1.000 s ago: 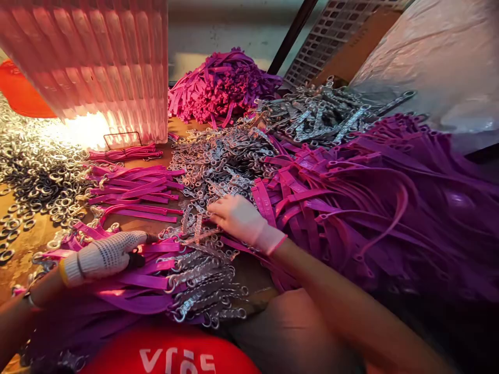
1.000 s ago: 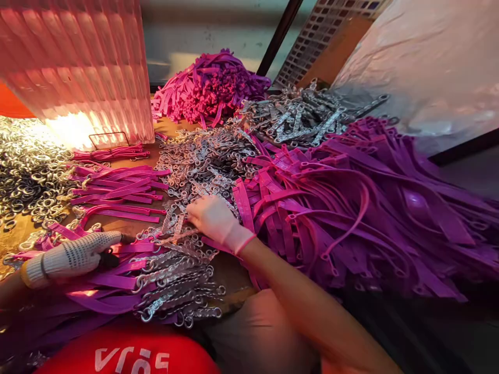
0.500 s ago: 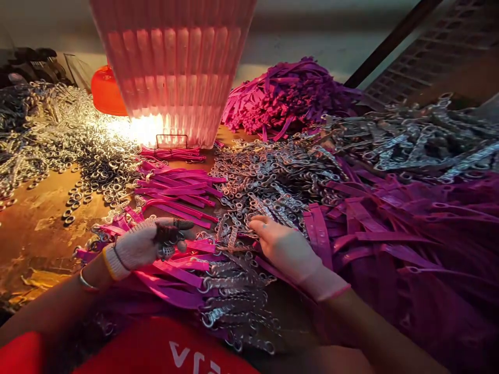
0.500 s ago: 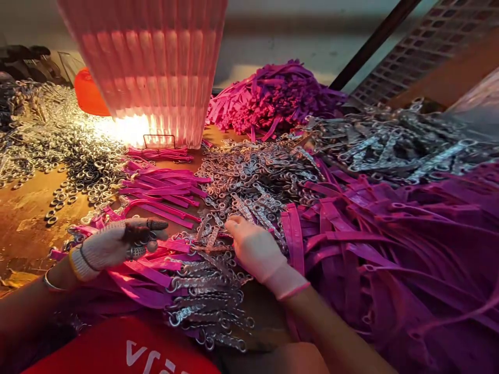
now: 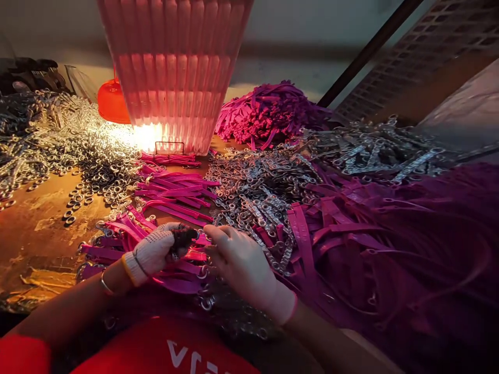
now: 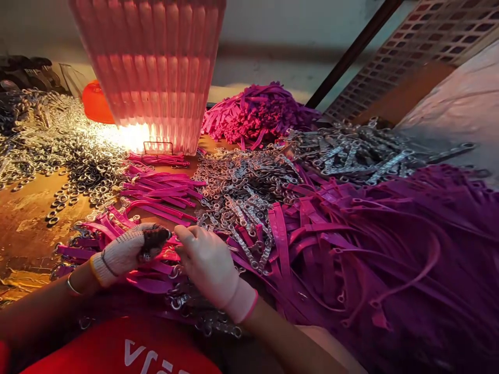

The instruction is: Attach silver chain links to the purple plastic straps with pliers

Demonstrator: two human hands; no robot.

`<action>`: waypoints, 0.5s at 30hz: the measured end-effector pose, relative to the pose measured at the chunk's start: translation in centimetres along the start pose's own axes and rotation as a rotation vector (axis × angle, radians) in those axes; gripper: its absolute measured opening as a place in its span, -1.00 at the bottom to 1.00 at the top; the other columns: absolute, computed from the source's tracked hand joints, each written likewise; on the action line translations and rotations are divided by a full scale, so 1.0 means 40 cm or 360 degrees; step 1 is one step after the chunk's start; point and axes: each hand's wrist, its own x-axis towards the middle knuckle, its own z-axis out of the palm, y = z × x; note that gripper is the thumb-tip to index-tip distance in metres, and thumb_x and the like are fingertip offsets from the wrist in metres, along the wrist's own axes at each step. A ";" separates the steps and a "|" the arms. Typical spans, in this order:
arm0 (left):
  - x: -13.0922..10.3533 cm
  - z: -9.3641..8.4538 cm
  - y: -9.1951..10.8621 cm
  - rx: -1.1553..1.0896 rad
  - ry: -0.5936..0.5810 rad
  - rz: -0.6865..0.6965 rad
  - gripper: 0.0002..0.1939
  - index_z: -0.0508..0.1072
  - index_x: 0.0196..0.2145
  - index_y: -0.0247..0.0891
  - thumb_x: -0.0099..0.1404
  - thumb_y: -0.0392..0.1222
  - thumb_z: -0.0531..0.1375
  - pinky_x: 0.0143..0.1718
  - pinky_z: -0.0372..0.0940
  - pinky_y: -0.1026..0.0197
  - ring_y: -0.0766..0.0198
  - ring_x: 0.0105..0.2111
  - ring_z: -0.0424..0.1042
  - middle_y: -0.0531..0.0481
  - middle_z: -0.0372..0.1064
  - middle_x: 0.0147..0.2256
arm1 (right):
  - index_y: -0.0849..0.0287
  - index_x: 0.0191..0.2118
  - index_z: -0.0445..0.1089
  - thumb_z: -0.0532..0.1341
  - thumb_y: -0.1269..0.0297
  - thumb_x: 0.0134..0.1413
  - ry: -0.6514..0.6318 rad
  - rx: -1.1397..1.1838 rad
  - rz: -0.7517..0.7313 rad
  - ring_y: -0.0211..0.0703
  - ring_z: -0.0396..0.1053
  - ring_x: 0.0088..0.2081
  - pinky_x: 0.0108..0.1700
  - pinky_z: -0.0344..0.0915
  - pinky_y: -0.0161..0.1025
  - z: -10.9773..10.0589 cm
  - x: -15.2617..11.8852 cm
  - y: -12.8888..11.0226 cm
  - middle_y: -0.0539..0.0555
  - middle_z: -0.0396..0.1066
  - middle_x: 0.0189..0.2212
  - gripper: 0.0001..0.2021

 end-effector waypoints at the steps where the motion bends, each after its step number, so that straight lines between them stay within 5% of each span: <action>1: -0.001 0.004 -0.001 -0.0043 0.0012 -0.0001 -0.81 0.37 -0.45 -0.31 0.14 -0.15 0.27 -0.73 -0.05 0.43 0.49 -0.69 0.12 0.15 0.17 -0.64 | 0.16 0.09 0.34 0.16 0.35 0.23 0.0000 -0.0034 0.0005 0.02 0.42 -0.25 -0.24 0.32 -0.14 -0.002 -0.001 -0.007 0.17 0.47 -0.22 -0.68; 10: -0.041 0.051 0.001 0.0078 -0.0108 0.0136 -0.76 0.38 -0.31 -0.26 0.18 -0.05 0.25 -0.68 -0.04 0.42 0.47 -0.66 0.09 0.15 0.19 -0.60 | 0.09 0.00 0.37 0.06 0.25 0.34 0.0054 0.0744 0.0289 -0.09 0.46 -0.10 -0.04 0.33 -0.19 0.026 0.009 -0.027 0.09 0.51 -0.13 -0.78; 15: -0.056 0.040 0.014 0.0657 -0.0084 0.0316 -0.79 0.34 -0.42 -0.28 0.17 -0.13 0.29 -0.61 0.03 0.41 0.46 -0.59 0.13 0.10 0.26 -0.55 | 0.11 -0.26 0.44 0.08 0.27 0.31 -0.0108 0.0340 0.0155 -0.13 0.46 -0.33 -0.27 0.26 -0.28 0.020 0.005 -0.030 0.07 0.53 -0.36 -0.80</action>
